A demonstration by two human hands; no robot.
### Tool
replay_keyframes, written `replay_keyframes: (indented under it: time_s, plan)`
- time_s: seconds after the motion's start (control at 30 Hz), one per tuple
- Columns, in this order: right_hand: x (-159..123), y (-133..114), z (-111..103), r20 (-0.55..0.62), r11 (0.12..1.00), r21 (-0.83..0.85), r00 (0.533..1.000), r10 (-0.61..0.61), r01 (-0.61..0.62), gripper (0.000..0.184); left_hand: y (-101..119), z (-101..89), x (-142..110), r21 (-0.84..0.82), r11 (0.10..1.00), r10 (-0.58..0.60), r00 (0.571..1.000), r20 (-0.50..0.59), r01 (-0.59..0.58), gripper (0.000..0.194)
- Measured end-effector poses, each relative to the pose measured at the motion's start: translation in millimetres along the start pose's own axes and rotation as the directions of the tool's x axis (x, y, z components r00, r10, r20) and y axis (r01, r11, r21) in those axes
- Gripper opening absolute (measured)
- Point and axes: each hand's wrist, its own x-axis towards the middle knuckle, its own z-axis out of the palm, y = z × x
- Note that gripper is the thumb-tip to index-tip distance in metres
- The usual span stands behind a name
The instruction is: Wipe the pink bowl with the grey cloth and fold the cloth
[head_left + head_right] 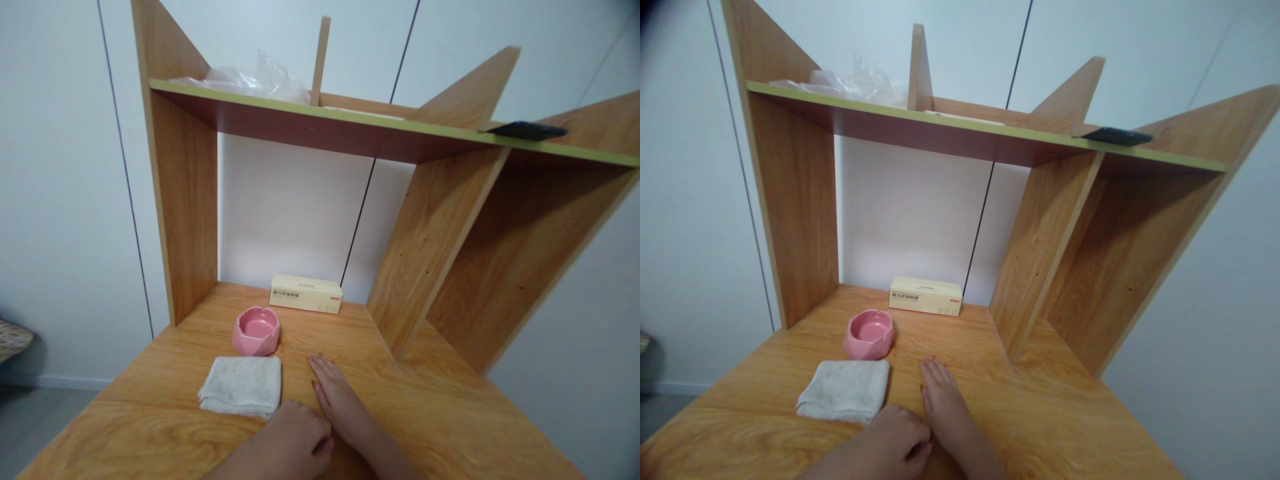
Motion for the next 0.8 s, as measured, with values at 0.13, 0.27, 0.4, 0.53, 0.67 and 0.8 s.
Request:
replay_keyframes:
  time_s: [0.13,0.27,0.4,0.53,0.67,0.8]
  plan:
    - [-0.1,1.6,2.3,-0.011,1.000,0.024,1.000,0.004,-0.004,0.046,0.6,-0.9,0.3,0.017,1.000,0.000,1.000,-0.006,0.000,0.024]
    - [-0.2,2.0,2.7,-0.007,1.000,0.025,1.000,0.006,-0.005,0.047,-0.1,0.9,0.4,0.036,0.999,0.010,1.000,-0.024,-0.009,0.024]
    - [0.0,0.1,0.0,0.005,1.000,0.017,1.000,0.003,-0.003,0.047,-0.6,3.3,0.5,0.043,0.999,0.024,0.999,-0.033,-0.023,0.023]
    - [-0.2,-2.4,-3.7,0.035,1.000,-0.008,0.999,0.010,-0.009,0.047,-0.2,3.8,0.6,0.048,0.999,0.022,0.999,-0.049,-0.020,0.023]
    - [-0.3,-1.6,-3.2,0.022,1.000,0.001,1.000,0.013,-0.013,0.047,0.3,1.1,0.5,0.043,0.999,0.021,0.999,-0.036,-0.019,0.023]
    - [0.4,0.5,-0.1,0.010,0.999,0.038,1.000,0.007,-0.008,0.047,0.9,-2.0,0.2,0.032,0.999,0.017,1.000,-0.015,-0.017,0.024]
